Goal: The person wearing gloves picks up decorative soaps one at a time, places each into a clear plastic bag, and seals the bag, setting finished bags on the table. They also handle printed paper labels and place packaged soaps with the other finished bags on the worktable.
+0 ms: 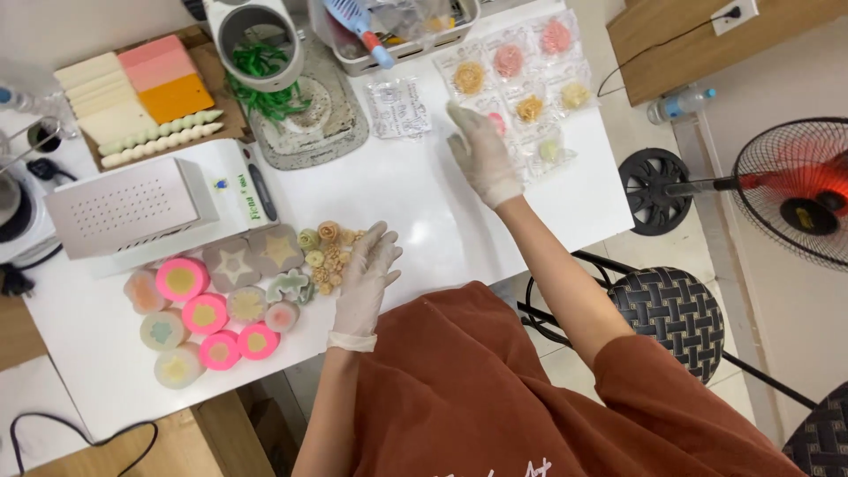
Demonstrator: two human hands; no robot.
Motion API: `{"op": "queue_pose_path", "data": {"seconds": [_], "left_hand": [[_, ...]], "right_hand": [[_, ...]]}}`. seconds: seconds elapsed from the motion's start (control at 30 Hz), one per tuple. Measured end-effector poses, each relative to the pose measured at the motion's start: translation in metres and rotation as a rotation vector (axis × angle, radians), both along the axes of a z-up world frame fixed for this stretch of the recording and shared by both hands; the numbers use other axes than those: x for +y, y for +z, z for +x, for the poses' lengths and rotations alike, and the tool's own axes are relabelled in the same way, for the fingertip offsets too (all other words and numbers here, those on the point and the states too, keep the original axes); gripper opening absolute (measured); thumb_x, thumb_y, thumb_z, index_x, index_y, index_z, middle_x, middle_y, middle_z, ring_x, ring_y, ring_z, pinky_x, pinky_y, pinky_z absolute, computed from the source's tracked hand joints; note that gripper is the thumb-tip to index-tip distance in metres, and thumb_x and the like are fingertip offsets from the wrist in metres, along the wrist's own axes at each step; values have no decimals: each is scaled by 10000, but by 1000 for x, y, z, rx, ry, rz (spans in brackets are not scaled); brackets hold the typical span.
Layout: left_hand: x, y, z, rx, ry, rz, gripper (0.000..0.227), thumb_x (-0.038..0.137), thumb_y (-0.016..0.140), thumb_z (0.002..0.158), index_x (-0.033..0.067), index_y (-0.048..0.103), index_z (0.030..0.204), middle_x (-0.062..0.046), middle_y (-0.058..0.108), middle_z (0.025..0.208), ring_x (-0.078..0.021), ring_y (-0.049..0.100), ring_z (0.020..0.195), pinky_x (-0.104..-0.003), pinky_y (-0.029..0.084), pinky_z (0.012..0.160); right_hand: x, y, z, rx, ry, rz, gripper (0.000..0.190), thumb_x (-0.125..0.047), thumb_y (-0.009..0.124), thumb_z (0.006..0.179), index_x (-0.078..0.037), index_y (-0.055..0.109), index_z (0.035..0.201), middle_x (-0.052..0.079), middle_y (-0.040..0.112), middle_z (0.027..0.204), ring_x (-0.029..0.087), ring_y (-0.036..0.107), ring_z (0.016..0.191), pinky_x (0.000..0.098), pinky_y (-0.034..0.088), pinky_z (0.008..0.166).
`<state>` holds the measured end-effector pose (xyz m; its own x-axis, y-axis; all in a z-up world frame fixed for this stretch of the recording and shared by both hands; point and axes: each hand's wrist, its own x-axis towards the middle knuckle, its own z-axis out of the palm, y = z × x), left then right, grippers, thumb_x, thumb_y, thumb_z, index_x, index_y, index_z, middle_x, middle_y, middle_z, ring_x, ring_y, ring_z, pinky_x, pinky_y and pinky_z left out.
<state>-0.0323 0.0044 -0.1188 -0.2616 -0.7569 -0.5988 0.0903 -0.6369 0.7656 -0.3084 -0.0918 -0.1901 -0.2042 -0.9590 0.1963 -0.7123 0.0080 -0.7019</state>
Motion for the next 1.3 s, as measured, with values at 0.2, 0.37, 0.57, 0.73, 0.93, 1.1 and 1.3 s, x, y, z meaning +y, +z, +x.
{"op": "queue_pose_path", "data": {"seconds": [0.2, 0.37, 0.57, 0.73, 0.93, 1.1, 1.3], "left_hand": [[30, 11, 8, 56, -33, 2, 508, 282, 545, 1006, 118, 486, 1483, -86, 601, 1430, -196, 599, 1280, -341, 496, 1045], [47, 5, 12, 157, 58, 53, 489, 243, 561, 1004, 85, 523, 1465, -78, 628, 1355, -166, 602, 1157, -315, 496, 959], [51, -5, 9, 152, 68, 15, 489, 200, 583, 1008, 52, 525, 1471, -96, 643, 1328, -165, 546, 1025, -313, 488, 928], [42, -12, 3, 181, -8, -114, 488, 233, 573, 1025, 27, 520, 1464, -121, 653, 1388, -174, 579, 1289, -311, 445, 1102], [13, -24, -28, 265, 68, 88, 718, 311, 671, 929, 114, 335, 1533, -109, 537, 1465, -201, 536, 1349, -380, 472, 1107], [6, -28, -61, 471, 165, -196, 783, 195, 765, 907, 63, 334, 1547, -125, 481, 1499, -186, 479, 1370, -343, 443, 1137], [6, -34, -62, 508, 540, -182, 344, 152, 714, 1011, -58, 685, 1281, -95, 710, 1167, -132, 638, 1011, -274, 532, 857]], "right_hand": [[-75, -74, 50, 300, 401, -26, 710, -118, 705, 827, 14, 486, 1489, 318, 516, 1395, 463, 509, 1267, 482, 430, 1058], [-85, -93, 67, 490, 305, 254, 376, -210, 644, 999, -117, 611, 1362, 168, 630, 1343, 378, 607, 1195, 477, 493, 993], [-72, -47, 65, 359, 104, 276, 195, -238, 651, 999, -166, 735, 1160, 150, 747, 1052, 356, 694, 945, 456, 539, 853], [-64, -30, 35, 167, -26, -34, 158, -187, 711, 1035, -106, 718, 1170, 137, 764, 1078, 305, 727, 952, 402, 561, 837], [21, 85, 70, -1105, -253, -12, 358, 42, 607, 950, -41, 522, 1288, 111, 677, 1148, 199, 698, 1014, 370, 638, 951], [88, 97, 109, -1543, -221, 114, 464, 75, 584, 911, 28, 477, 1360, 137, 653, 1205, 223, 689, 1065, 375, 597, 978], [122, 106, 127, -1273, -261, 247, 575, -15, 650, 917, 18, 413, 1440, 159, 666, 1206, 213, 662, 1046, 353, 573, 898]]}}
